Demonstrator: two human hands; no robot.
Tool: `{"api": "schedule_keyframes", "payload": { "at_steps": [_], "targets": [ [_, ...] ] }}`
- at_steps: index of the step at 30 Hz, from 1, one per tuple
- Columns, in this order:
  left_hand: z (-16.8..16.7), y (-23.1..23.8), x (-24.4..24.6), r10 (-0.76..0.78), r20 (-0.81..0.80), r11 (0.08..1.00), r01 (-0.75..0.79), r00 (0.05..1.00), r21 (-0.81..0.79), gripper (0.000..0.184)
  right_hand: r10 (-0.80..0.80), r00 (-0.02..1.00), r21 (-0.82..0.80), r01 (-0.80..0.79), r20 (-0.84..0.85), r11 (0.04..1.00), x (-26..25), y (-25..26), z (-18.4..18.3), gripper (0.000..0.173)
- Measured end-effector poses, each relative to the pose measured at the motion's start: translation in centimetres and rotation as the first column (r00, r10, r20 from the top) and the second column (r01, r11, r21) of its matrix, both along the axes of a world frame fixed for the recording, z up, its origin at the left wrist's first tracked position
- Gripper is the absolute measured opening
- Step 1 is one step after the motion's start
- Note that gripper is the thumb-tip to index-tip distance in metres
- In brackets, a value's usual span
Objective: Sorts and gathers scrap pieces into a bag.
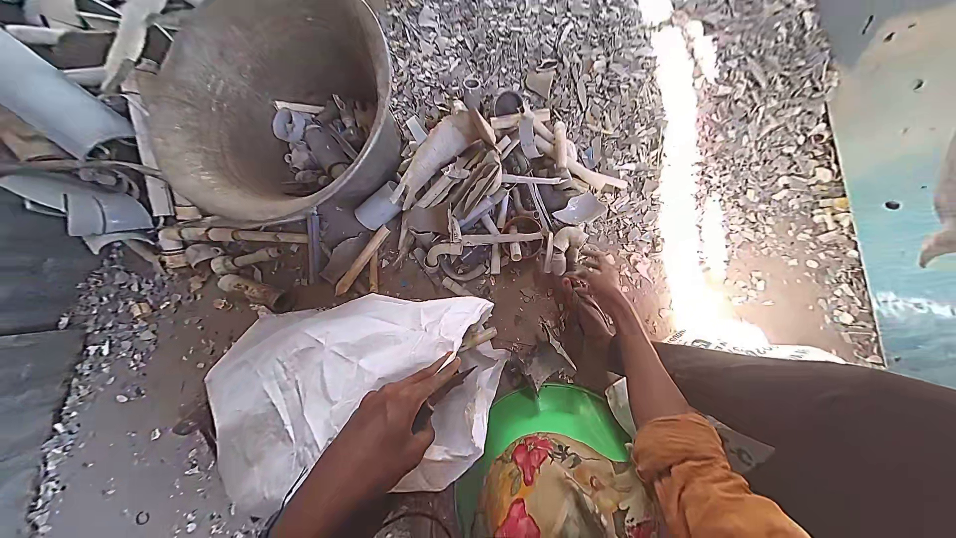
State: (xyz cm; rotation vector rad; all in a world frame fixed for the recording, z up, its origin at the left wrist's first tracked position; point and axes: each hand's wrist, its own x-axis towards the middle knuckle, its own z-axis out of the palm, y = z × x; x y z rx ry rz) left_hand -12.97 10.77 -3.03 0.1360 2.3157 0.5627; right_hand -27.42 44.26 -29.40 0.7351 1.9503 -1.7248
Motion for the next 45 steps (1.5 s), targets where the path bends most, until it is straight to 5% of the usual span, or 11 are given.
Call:
{"api": "schedule_keyframes", "payload": {
  "at_steps": [3, 6, 14, 20, 23, 27, 31, 36, 39, 43, 45],
  "targets": [
    [1.1, 0.1, 1.3, 0.031, -0.063, 0.999, -0.034, 0.998, -0.041, 0.077, 0.419, 0.908, 0.359, -0.393, 0.005, 0.847, 0.2, -2.7, -2.5, 0.078],
    [1.4, -1.6, 3.9, 0.060, -0.287, 0.998, -0.062, 0.956, 0.003, 0.077, 0.452, 0.890, 0.593, -0.399, 0.067, 0.699, -0.6, -5.5, -1.2, 0.087],
    [0.7, -4.5, 4.0, 0.104, -0.348, 0.990, -0.065, 0.932, 0.124, 0.070, 0.490, 0.826, 0.690, -0.526, 0.276, 0.497, -1.8, -7.9, -2.0, 0.077],
    [1.1, -4.1, 3.5, 0.101, -0.229, 0.985, -0.065, 0.968, 0.160, 0.073, 0.609, 0.778, 0.821, -0.445, 0.155, 0.359, 1.8, -8.6, -5.0, 0.042],
    [1.3, -4.1, 3.6, 0.117, -0.217, 0.984, -0.085, 0.969, 0.155, 0.072, 0.700, 0.692, 0.801, -0.515, 0.178, 0.306, 3.4, -8.9, -5.4, 0.048],
    [0.9, -3.5, 4.4, 0.106, -0.263, 0.987, -0.069, 0.959, 0.145, 0.076, 0.632, 0.752, 0.728, -0.537, 0.185, 0.426, 2.7, -8.2, -3.8, 0.063],
    [0.6, -3.2, 4.8, 0.110, -0.329, 0.990, -0.074, 0.938, 0.120, 0.077, 0.225, 0.974, 0.607, -0.173, -0.010, 0.776, 1.1, -6.1, -0.3, 0.036],
    [0.5, -3.3, 5.2, 0.131, -0.354, 0.989, -0.098, 0.926, 0.112, 0.078, -0.439, 0.893, -0.083, 0.448, 0.103, 0.890, 0.6, -6.6, 1.5, 0.014],
    [0.2, -3.3, 5.4, 0.138, -0.364, 0.987, -0.100, 0.921, 0.122, 0.077, -0.184, 0.973, 0.177, 0.207, -0.142, 0.962, -0.7, -9.8, 1.9, 0.023],
    [-0.2, -3.9, 5.2, 0.154, -0.341, 0.982, -0.106, 0.927, 0.155, 0.076, 0.408, 0.843, 0.653, -0.092, -0.350, 0.752, -3.6, -14.4, 3.2, 0.017],
    [-0.4, -4.2, 4.9, 0.164, -0.317, 0.977, -0.109, 0.934, 0.182, 0.076, 0.539, 0.810, 0.669, -0.271, -0.230, 0.692, -4.6, -16.4, 3.7, 0.046]
  ]
}}
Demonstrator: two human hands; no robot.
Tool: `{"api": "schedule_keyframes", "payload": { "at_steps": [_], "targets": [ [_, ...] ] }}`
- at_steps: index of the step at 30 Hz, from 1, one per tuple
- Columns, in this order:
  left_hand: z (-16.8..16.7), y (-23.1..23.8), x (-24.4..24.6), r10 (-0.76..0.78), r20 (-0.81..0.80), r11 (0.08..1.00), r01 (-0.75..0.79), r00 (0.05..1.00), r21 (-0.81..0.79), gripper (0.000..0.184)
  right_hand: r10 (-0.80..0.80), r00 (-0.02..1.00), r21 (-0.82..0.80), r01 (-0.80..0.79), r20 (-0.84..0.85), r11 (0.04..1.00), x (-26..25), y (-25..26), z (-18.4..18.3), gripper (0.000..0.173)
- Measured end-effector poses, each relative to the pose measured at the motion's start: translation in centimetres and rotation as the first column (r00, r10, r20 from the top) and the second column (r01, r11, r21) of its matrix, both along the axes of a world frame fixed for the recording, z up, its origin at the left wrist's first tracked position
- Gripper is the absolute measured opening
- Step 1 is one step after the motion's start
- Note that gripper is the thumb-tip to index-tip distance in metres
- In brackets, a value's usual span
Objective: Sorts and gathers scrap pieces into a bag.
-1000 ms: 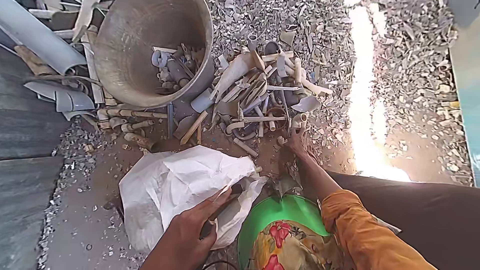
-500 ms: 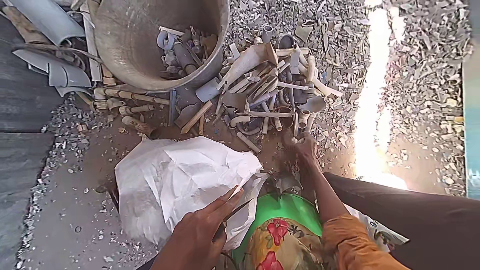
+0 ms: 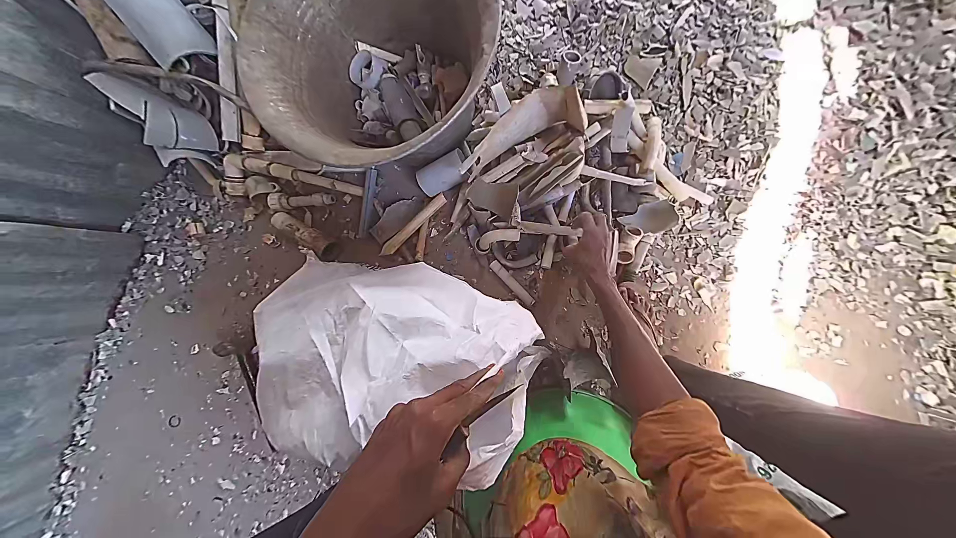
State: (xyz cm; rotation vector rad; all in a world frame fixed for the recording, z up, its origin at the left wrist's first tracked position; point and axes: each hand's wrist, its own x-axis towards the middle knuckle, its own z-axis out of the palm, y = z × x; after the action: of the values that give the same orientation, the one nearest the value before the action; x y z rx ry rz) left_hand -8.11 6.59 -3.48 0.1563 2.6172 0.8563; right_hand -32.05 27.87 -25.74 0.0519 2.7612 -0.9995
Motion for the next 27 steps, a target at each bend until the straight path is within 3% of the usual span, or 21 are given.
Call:
{"api": "schedule_keyframes", "payload": {
  "at_steps": [2, 3, 5, 8, 11, 13, 16, 18, 22, 24, 27],
  "targets": [
    [0.0, -0.1, -0.4, 0.001, 0.038, 1.000, -0.001, 0.999, 0.015, 0.077, -0.027, 0.984, 0.126, 0.004, 0.178, 0.992, -1.2, -1.5, -1.4, 0.069],
    [0.0, -0.1, -0.4, 0.003, 0.049, 1.000, -0.004, 0.999, 0.019, 0.077, -0.051, 0.967, 0.200, 0.001, 0.248, 0.980, -1.8, -1.7, -2.6, 0.070],
    [0.0, -0.1, -0.4, -0.005, 0.053, 1.000, 0.004, 0.999, 0.018, 0.077, -0.049, 0.928, 0.308, -0.073, 0.369, 0.948, -2.0, -1.4, -4.5, 0.063],
    [0.2, -0.1, -0.5, -0.018, 0.045, 1.000, 0.016, 0.999, 0.026, 0.078, 0.010, 0.862, 0.274, -0.173, 0.507, 0.946, -0.7, 0.7, -4.9, 0.047],
    [0.8, -0.2, -0.9, 0.049, 0.077, 0.998, -0.051, 0.996, 0.033, 0.078, -0.027, 0.818, 0.241, -0.137, 0.575, 0.961, 2.2, 3.5, -3.1, 0.048],
    [1.1, 0.1, -1.0, 0.134, 0.050, 0.991, -0.135, 0.990, 0.023, 0.075, -0.039, 0.856, 0.256, -0.111, 0.515, 0.960, 5.0, 6.2, -2.1, 0.041],
    [1.7, 0.8, -1.1, 0.225, 0.048, 0.974, -0.226, 0.973, 0.017, 0.071, -0.053, 0.868, 0.266, -0.093, 0.494, 0.959, 9.0, 10.2, 2.5, 0.032],
    [2.0, 1.3, -1.0, 0.242, 0.072, 0.970, -0.243, 0.968, 0.008, 0.072, -0.091, 0.835, 0.304, -0.095, 0.542, 0.948, 10.3, 11.8, 5.7, 0.037],
    [2.5, 2.0, -0.4, 0.194, 0.162, 0.980, -0.197, 0.967, 0.000, 0.082, -0.025, 0.784, 0.331, -0.233, 0.620, 0.914, 11.6, 11.3, 12.6, 0.041],
    [2.4, 2.2, 0.4, 0.133, 0.192, 0.990, -0.137, 0.972, 0.009, 0.089, 0.086, 0.762, 0.265, -0.326, 0.642, 0.907, 12.9, 10.7, 13.6, 0.034],
    [1.4, 2.8, 1.9, 0.035, 0.225, 0.999, -0.041, 0.974, 0.019, 0.096, 0.175, 0.699, 0.256, -0.466, 0.694, 0.847, 15.6, 8.0, 12.7, 0.039]
  ]
}}
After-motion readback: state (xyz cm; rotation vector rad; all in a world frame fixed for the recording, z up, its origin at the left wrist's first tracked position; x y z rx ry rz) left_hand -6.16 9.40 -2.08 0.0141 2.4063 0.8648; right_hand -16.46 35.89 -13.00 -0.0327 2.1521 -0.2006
